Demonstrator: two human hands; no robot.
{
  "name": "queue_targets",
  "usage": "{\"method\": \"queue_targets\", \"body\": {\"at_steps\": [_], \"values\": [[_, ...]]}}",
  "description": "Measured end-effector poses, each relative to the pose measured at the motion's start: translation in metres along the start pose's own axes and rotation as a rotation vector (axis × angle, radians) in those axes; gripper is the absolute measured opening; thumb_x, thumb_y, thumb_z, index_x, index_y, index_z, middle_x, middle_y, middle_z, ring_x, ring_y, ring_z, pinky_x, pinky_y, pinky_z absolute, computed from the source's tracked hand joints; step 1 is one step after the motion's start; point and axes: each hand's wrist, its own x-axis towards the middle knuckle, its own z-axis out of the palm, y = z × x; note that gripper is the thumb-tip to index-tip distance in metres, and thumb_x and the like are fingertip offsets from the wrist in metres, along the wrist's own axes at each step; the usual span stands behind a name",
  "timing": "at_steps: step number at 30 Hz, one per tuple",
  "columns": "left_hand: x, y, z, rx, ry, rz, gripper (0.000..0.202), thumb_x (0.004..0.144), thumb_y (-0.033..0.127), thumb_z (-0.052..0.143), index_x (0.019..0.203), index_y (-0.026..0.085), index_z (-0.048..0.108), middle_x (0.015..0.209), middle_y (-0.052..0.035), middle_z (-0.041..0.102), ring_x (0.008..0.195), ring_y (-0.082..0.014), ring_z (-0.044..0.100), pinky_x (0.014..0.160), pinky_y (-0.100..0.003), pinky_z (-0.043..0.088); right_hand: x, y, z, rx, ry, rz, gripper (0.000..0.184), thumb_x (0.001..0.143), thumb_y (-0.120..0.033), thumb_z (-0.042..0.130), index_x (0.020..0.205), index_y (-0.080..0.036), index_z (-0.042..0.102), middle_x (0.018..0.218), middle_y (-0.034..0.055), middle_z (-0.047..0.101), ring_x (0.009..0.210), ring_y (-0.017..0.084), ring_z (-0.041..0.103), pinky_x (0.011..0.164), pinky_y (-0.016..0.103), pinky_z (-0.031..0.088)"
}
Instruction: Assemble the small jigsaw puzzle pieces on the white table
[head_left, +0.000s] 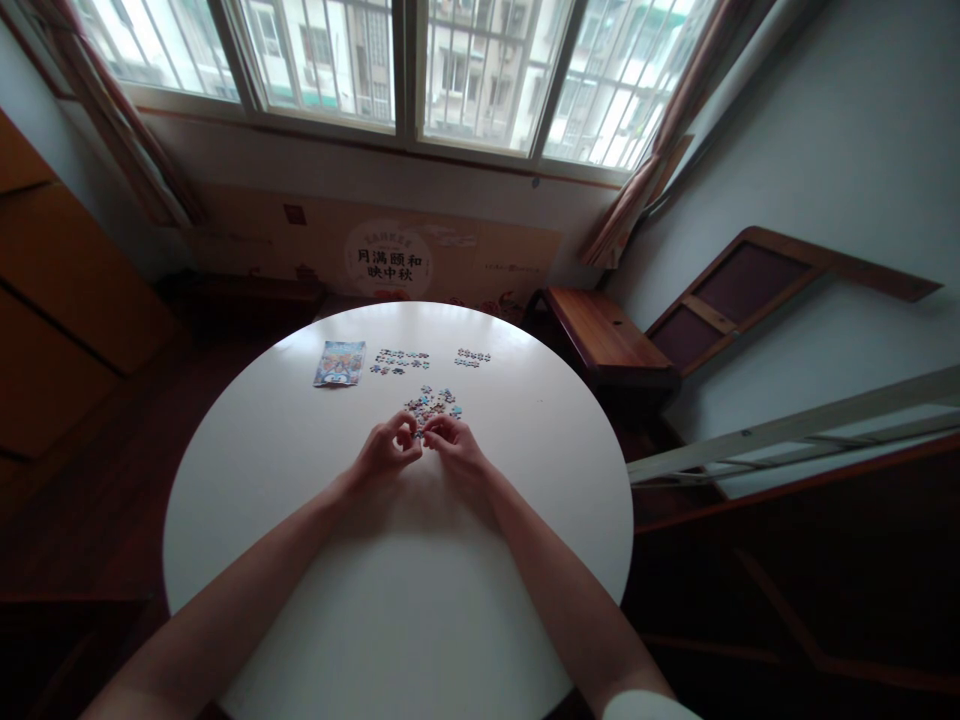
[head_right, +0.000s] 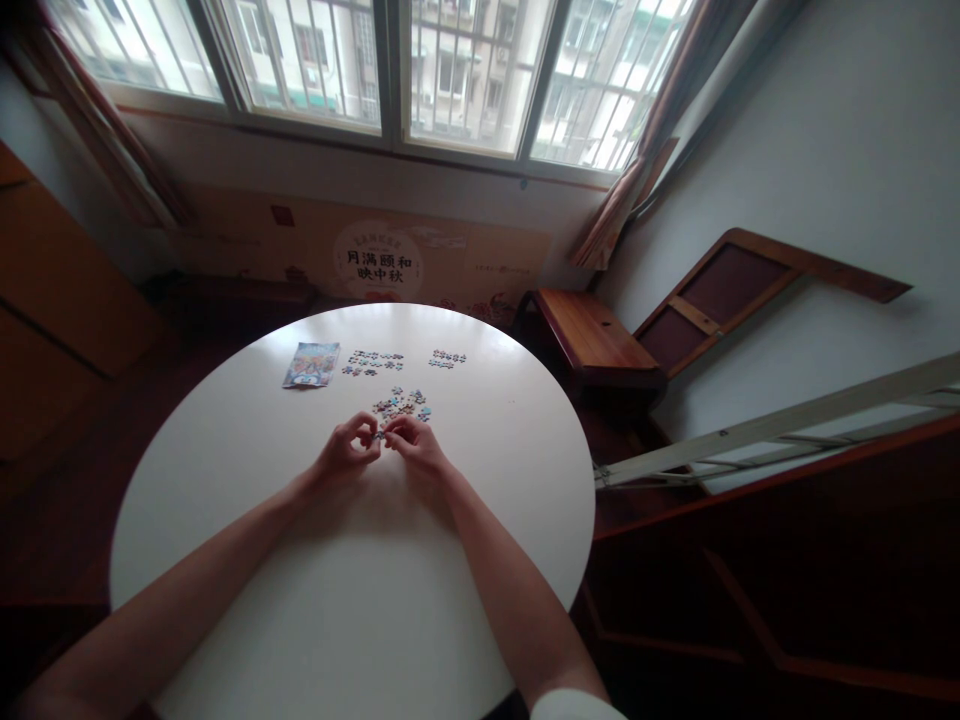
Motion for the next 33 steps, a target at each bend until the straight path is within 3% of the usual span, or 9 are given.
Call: {"method": "queue_targets", "body": {"at_steps": [11,19,33], "values": [[0.0028,-0.0004,0.002,-0.117,-0.019,0.011,0.016,0.076,0.025,0.06,0.083,0.018,0.047,0.052,0.0083,0.051,0.046,-0.0062,0.047,0.049,-0.016,0.037,-0.0001,0.0005,-0.0019,0.022,0.023,0.035,0.03,0.071,-0.041,0.07,0.08,-0.017,0.057,0.065,-0.0004,0.06,0.057,0.011,0.054,0.058,0.026,0.043],[0.0069,-0.0008,0.0002,-0.269,-0.07,-0.019,0.02,0.076,0.029,0.063,0.083,0.016,0.049,0.05,0.0065,0.052,0.043,-0.0068,0.05,0.043,-0.015,0.036,0.0002,0.003,-0.0027,0.013,0.04,0.044,0.031,0.071,-0.043,0.07,0.081,-0.018,0.056,0.064,-0.0008,0.059,0.058,0.011,0.054,0.057,0.025,0.043],[0.0079,0.0014,-0.0022,-0.315,-0.083,-0.046,0.023,0.075,0.031,0.065,0.083,0.015,0.052,0.052,0.0049,0.054,0.045,-0.0072,0.053,0.043,-0.016,0.039,-0.0004,-0.0003,-0.002,0.003,0.042,0.036,0.03,0.07,-0.043,0.07,0.08,-0.018,0.057,0.063,-0.0015,0.059,0.059,0.011,0.054,0.056,0.024,0.042]]}}
